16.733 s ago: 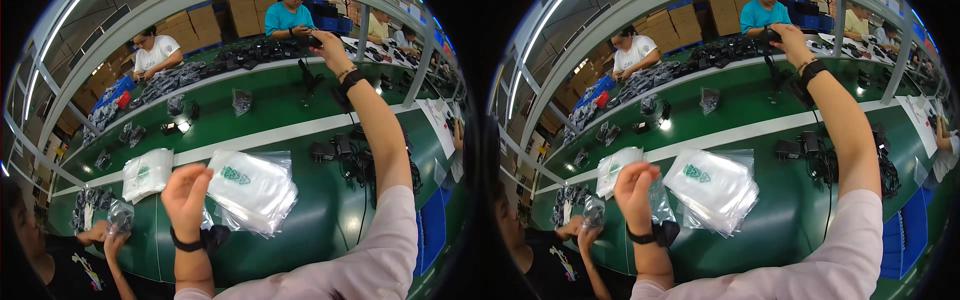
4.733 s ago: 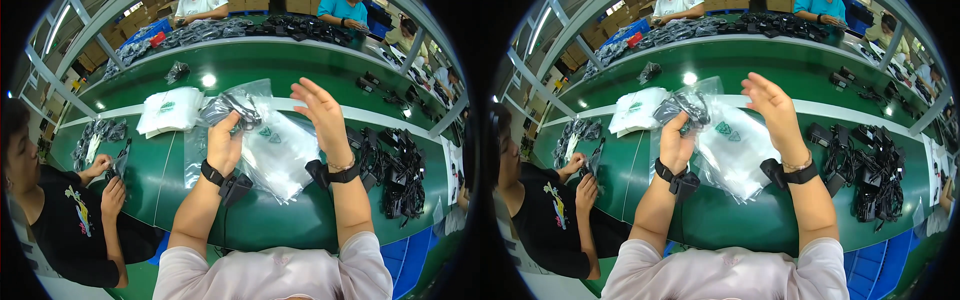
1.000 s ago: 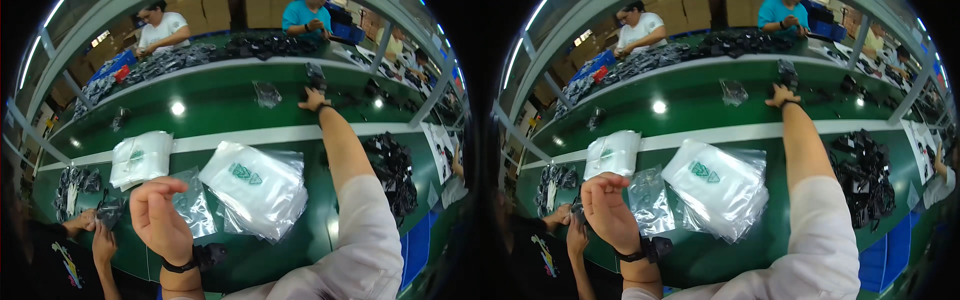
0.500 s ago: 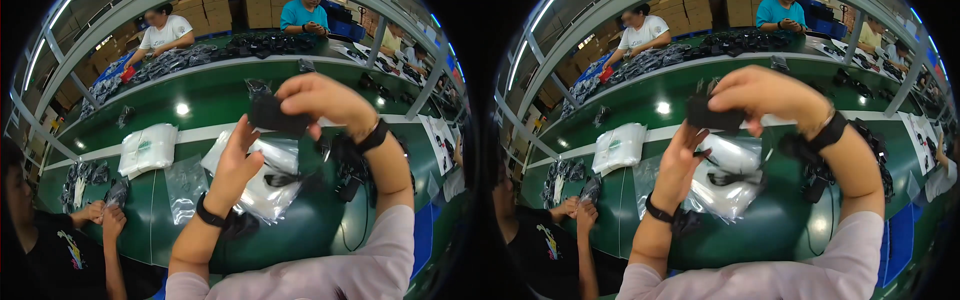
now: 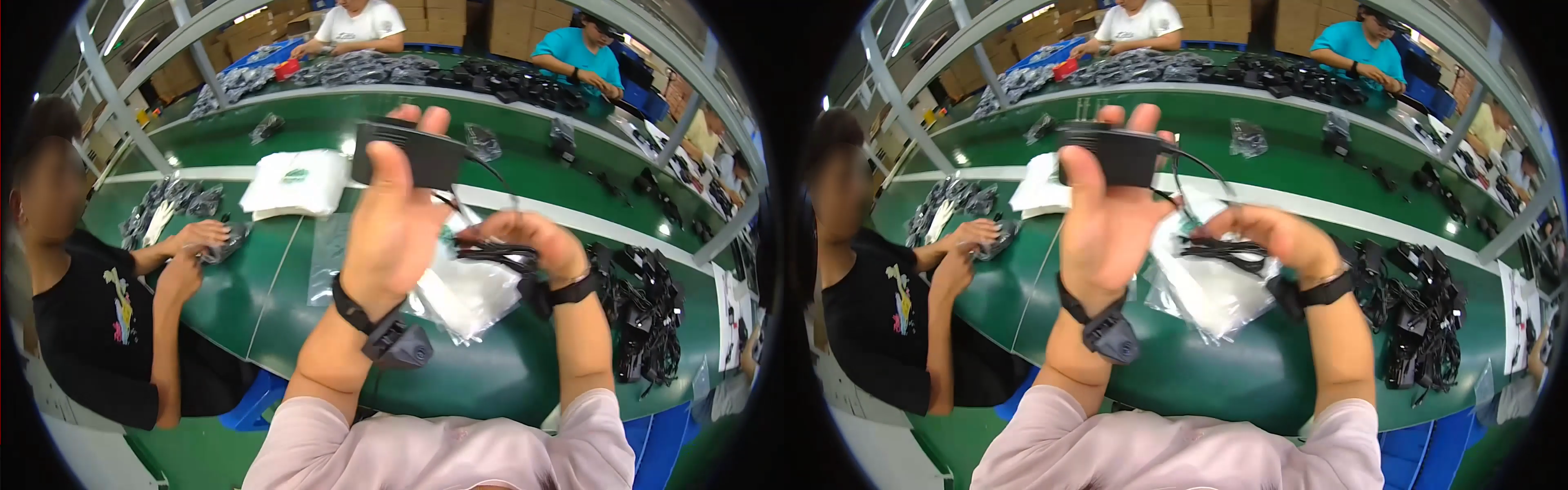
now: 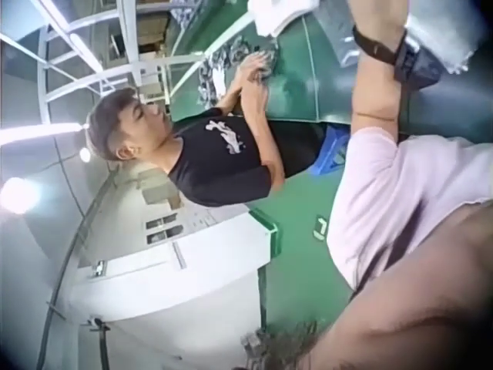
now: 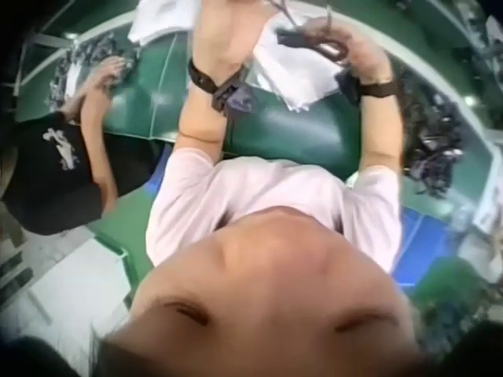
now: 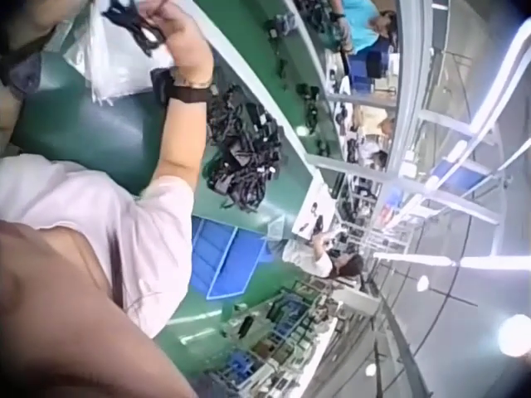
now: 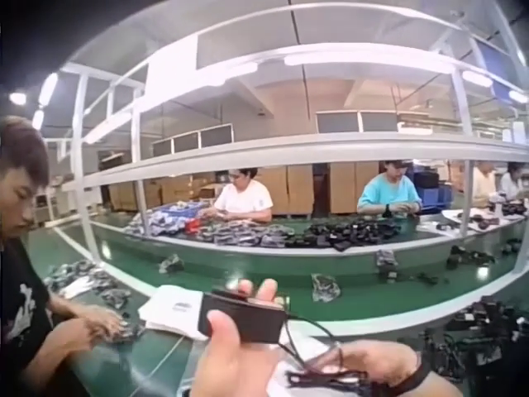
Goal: The person packages power adapters by hand, picking up an adapter, coiling its cord, and sliding it into a plastic bag. After setting the bagged item aside, they repeat the process with another adapter and bag.
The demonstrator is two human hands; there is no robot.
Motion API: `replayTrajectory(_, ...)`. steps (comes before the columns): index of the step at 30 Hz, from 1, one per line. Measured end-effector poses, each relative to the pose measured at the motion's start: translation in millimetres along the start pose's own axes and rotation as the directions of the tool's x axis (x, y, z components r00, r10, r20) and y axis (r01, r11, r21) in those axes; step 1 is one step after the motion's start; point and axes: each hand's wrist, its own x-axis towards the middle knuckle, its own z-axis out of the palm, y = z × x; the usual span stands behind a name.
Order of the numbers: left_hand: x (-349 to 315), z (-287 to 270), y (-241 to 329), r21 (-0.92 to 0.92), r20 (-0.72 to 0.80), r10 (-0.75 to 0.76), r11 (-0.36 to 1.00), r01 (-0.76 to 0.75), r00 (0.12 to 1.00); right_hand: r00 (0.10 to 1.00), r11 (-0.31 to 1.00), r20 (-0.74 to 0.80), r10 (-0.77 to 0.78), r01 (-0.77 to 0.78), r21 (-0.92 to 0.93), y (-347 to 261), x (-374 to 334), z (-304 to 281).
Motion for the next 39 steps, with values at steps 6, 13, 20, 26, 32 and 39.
replayTrajectory(6,18.1,-16.2,-7.7,-0.058,-0.124,0.112,0.991,-0.120,0.986,0.890,0.892,-0.067,-0.451,0.451,-0.012,28.5,26.8,20.9)
replayTrajectory(13,12.1,-18.7,-31.3,-0.075,-0.116,-0.132,0.989,0.124,0.984,0.700,0.878,-0.531,-0.479,0.398,-0.267,36.8,20.7,12.4)
replayTrajectory(20,16.0,-49.5,-4.4,0.245,0.039,-0.325,0.920,0.306,0.945,0.798,0.953,-0.521,-0.301,0.235,-0.191,-6.5,-7.9,-34.4)
replayTrajectory(26,9.9,-34.1,-51.7,0.633,0.030,-0.342,0.734,0.247,0.939,0.769,0.937,-0.552,-0.322,0.175,-0.302,7.0,2.6,-13.0)
replayTrajectory(32,10.4,-28.2,-64.4,0.465,-0.038,-0.330,0.830,0.309,0.943,0.713,0.682,-0.327,-0.620,0.284,-0.674,15.2,8.9,3.0)
replayTrajectory(39,6.8,-32.3,-60.9,0.375,-0.083,-0.254,0.888,0.266,0.964,0.664,0.345,-0.168,-0.729,0.144,-0.928,17.9,11.0,10.3)
